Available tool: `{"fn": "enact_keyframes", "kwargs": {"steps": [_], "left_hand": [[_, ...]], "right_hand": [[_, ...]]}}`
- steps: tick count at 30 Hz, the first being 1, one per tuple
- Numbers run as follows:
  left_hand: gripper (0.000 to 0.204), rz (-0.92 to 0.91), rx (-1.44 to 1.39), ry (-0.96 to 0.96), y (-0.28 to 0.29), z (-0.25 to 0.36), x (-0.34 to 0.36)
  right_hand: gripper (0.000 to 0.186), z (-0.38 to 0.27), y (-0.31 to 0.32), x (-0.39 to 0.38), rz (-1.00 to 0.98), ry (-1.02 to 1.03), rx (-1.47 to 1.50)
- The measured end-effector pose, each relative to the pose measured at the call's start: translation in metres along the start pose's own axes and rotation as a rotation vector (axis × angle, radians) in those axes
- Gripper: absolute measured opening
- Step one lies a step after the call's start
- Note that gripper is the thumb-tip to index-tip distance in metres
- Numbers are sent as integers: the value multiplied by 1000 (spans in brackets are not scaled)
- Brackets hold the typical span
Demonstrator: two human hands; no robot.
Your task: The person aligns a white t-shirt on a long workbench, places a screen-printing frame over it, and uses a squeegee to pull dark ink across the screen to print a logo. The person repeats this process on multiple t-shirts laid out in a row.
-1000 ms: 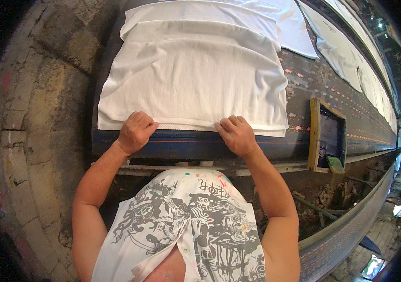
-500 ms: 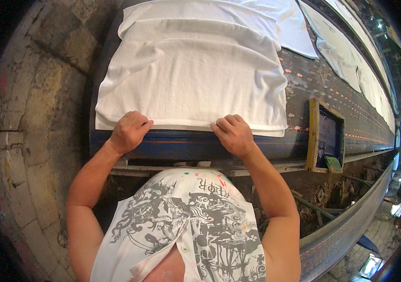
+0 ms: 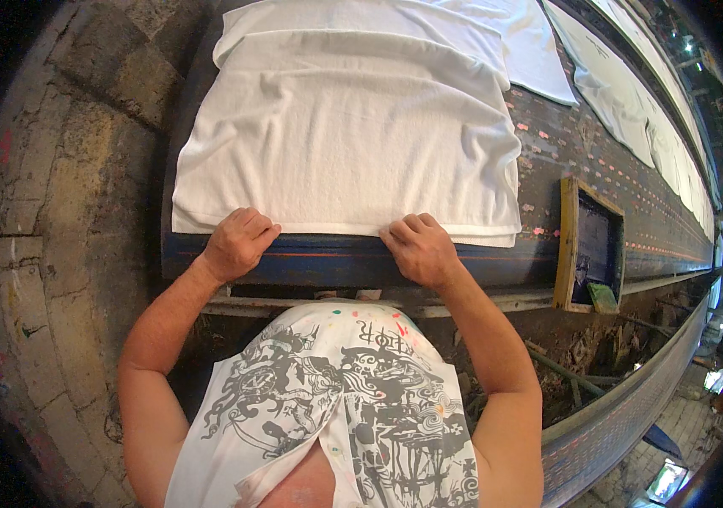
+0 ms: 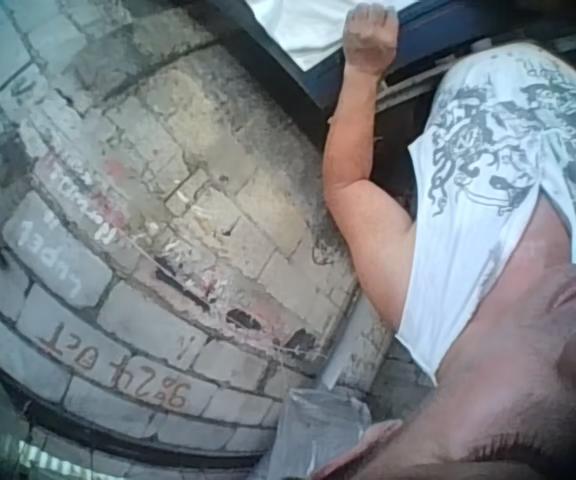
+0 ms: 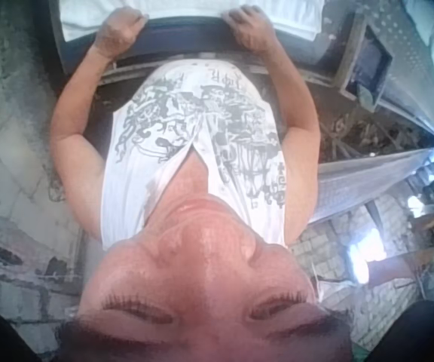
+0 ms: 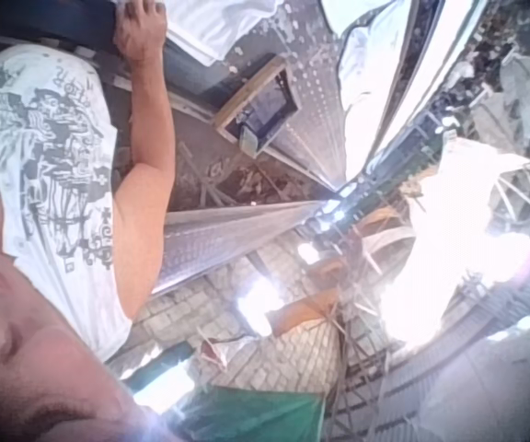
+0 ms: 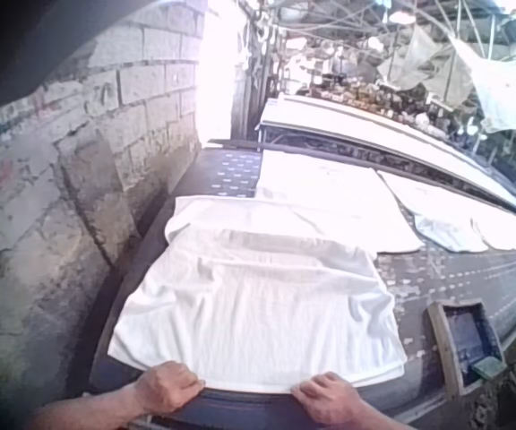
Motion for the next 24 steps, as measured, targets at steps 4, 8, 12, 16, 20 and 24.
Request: {"fn": "enact_keyframes", "kwargs": {"steps": [4,8,12,16,20,24], "left_hand": [[26,-51,-69,71,5,-4,-5],[31,9,53,137,19,-24,-32],[25,100,264,312,45,-60,-68],[33,368,246,546,76,-75,-90],[33,825,-108,905,56,-78,-115],[28,933,-334,1117,23,-92,-157]], "right_hand": [[37,-3,0,-1,-14,-29,0],[36,-5,-4,-4,-22,-65,-37],[35,-6,-3,-5,-9,-115,-38],[33,-9,-2,-7,10,-248,10],[35,-17,5,-4,62,-315,-19],[40,-21,6,-4,69,-346,14]]}}
Point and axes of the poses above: each hand's wrist, its own x-axis towards the middle knuckle, its own y-axis out of the back of the hand, z = x × y, the point moved 7 cm from there along x, towards the middle knuckle, and after that the axes turned 5 degrees about -x, right-handed, at the moved point
